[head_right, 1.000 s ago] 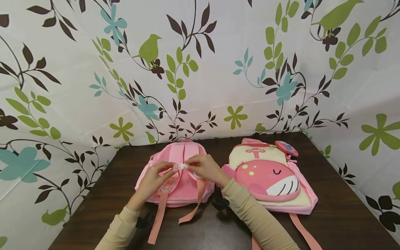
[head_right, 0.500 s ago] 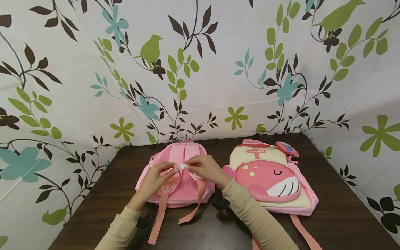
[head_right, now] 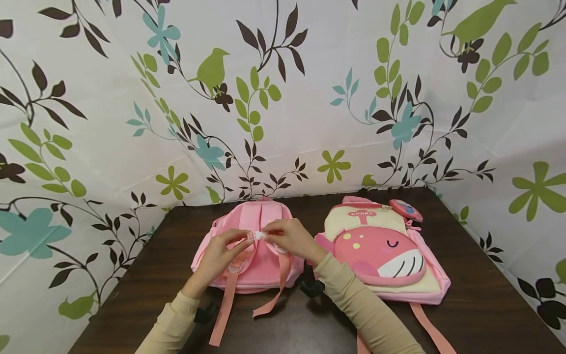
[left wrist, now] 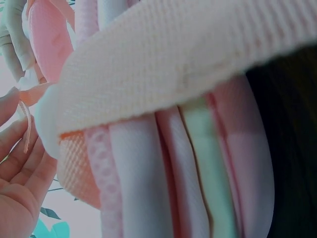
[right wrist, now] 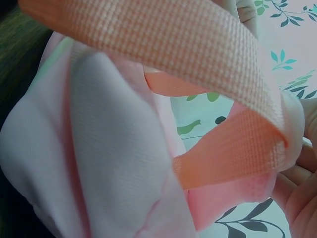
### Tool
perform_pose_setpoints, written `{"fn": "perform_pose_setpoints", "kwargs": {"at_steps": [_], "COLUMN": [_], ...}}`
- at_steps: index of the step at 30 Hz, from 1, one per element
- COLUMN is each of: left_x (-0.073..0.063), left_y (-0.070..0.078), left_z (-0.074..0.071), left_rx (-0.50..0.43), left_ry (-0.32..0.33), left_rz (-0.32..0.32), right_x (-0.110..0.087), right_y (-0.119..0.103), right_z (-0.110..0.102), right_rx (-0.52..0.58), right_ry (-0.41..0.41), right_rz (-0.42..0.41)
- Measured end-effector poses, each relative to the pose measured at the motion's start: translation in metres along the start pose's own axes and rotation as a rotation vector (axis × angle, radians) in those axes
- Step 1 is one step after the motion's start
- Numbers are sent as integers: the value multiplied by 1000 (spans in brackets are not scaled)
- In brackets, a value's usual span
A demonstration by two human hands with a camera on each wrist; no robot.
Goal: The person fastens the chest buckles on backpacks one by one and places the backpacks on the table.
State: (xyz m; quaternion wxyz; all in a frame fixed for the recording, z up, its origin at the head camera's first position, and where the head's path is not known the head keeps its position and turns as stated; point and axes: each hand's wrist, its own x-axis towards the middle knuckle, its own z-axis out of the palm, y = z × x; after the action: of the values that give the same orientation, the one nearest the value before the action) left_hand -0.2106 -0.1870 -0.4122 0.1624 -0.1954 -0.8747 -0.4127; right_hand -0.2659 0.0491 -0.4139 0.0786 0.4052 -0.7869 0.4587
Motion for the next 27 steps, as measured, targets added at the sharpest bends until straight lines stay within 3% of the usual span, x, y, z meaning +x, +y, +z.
{"fn": "perform_pose_setpoints", "kwargs": {"at_steps": [20,27], "left_x": [-3,-9], "left_y": [-3,-12], "left_z": [-7,-12], "left_rx": [2,31], "left_ry": [-61,-110], "left_rz": [1,-49], "right_x": [1,3], "right_y": [-2,-3], "right_z": [10,26], "right_rx": [28,-29], "right_ry": [-21,-69], "right_rz": [44,53]}}
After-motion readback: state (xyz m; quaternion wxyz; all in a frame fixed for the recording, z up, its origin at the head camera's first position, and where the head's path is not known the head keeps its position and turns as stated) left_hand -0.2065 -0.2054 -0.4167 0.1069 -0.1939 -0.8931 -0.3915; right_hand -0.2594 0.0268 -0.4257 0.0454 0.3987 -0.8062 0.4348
